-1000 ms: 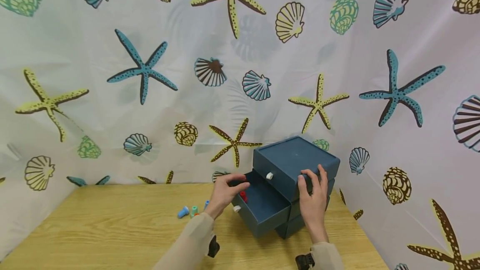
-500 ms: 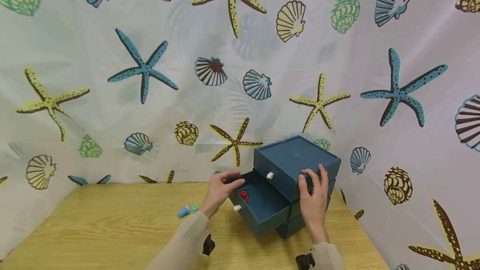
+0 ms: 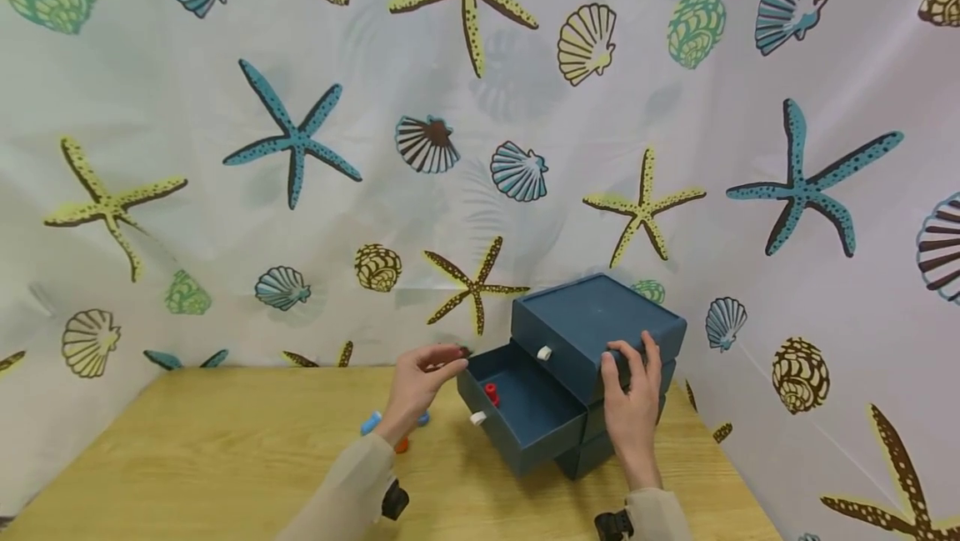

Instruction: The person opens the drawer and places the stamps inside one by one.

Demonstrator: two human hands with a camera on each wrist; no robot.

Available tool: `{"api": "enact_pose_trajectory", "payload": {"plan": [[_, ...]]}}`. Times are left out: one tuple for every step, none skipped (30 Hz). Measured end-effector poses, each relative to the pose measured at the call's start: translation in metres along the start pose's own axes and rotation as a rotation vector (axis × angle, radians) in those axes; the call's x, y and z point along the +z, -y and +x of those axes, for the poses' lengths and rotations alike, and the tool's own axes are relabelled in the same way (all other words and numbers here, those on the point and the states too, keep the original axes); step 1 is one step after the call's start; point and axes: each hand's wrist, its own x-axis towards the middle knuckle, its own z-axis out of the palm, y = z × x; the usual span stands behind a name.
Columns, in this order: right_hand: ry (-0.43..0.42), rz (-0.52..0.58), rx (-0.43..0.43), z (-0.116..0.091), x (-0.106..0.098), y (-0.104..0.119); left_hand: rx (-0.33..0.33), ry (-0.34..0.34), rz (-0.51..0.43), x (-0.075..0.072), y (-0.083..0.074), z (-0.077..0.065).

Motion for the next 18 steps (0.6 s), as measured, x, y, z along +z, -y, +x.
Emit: {"api": "enact_pose_trajectory", "payload": {"plan": [[0.001, -0.001, 0.001, 0.0, 0.0, 0.0, -0.007, 0.005, -0.008, -0.002, 0.001, -0.001], [0.0, 0.0, 0.001, 0.001, 0.0, 0.0, -0.019, 0.01, -0.015, -0.005, 0.002, -0.003], [-0.002, 0.001, 0.002, 0.001, 0.0, 0.0, -0.031, 0.015, -0.018, -0.008, 0.003, -0.004], [-0.002, 0.0, 0.003, 0.0, 0.0, 0.0, -0.048, 0.019, -0.02, -0.012, 0.005, -0.006], [-0.004, 0.001, 0.001, 0.0, 0.0, 0.001, -0.064, 0.022, -0.022, -0.016, 0.006, -0.008], [-0.006, 0.002, 0.0, 0.0, 0.0, 0.001, -0.081, 0.023, -0.026, -0.02, 0.012, -0.008], [-0.007, 0.002, -0.002, -0.001, 0.0, 0.002, -0.088, 0.026, -0.024, -0.025, 0.014, -0.009], [-0.008, 0.001, -0.003, -0.001, 0.0, 0.002, -0.105, 0.028, -0.018, -0.029, 0.015, -0.011], [-0.009, 0.001, -0.003, -0.001, 0.0, 0.003, -0.118, 0.032, -0.017, -0.033, 0.017, -0.013], [-0.01, 0.002, -0.004, -0.001, 0.0, 0.003, -0.13, 0.034, -0.013, -0.037, 0.018, -0.014], [-0.011, 0.002, -0.006, -0.001, 0.0, 0.003, -0.139, 0.032, -0.009, -0.041, 0.02, -0.016], [-0.011, 0.001, -0.007, -0.001, 0.0, 0.003, -0.148, 0.032, -0.008, -0.045, 0.021, -0.017], [-0.012, 0.001, -0.007, -0.002, 0.0, 0.003, -0.154, 0.032, -0.005, -0.048, 0.022, -0.018], [-0.012, 0.001, -0.007, -0.002, 0.0, 0.004, -0.163, 0.031, -0.006, -0.051, 0.023, -0.019], [-0.011, 0.003, -0.006, -0.002, 0.0, 0.004, -0.163, 0.028, -0.005, -0.054, 0.024, -0.02], [-0.011, 0.003, -0.007, -0.002, 0.001, 0.004, -0.167, 0.025, -0.003, -0.057, 0.024, -0.02], [-0.009, 0.002, -0.007, -0.002, 0.001, 0.004, -0.169, 0.022, -0.001, -0.059, 0.024, -0.021], [-0.007, 0.001, -0.005, -0.002, 0.001, 0.004, -0.172, 0.022, -0.002, -0.061, 0.024, -0.022]]}}
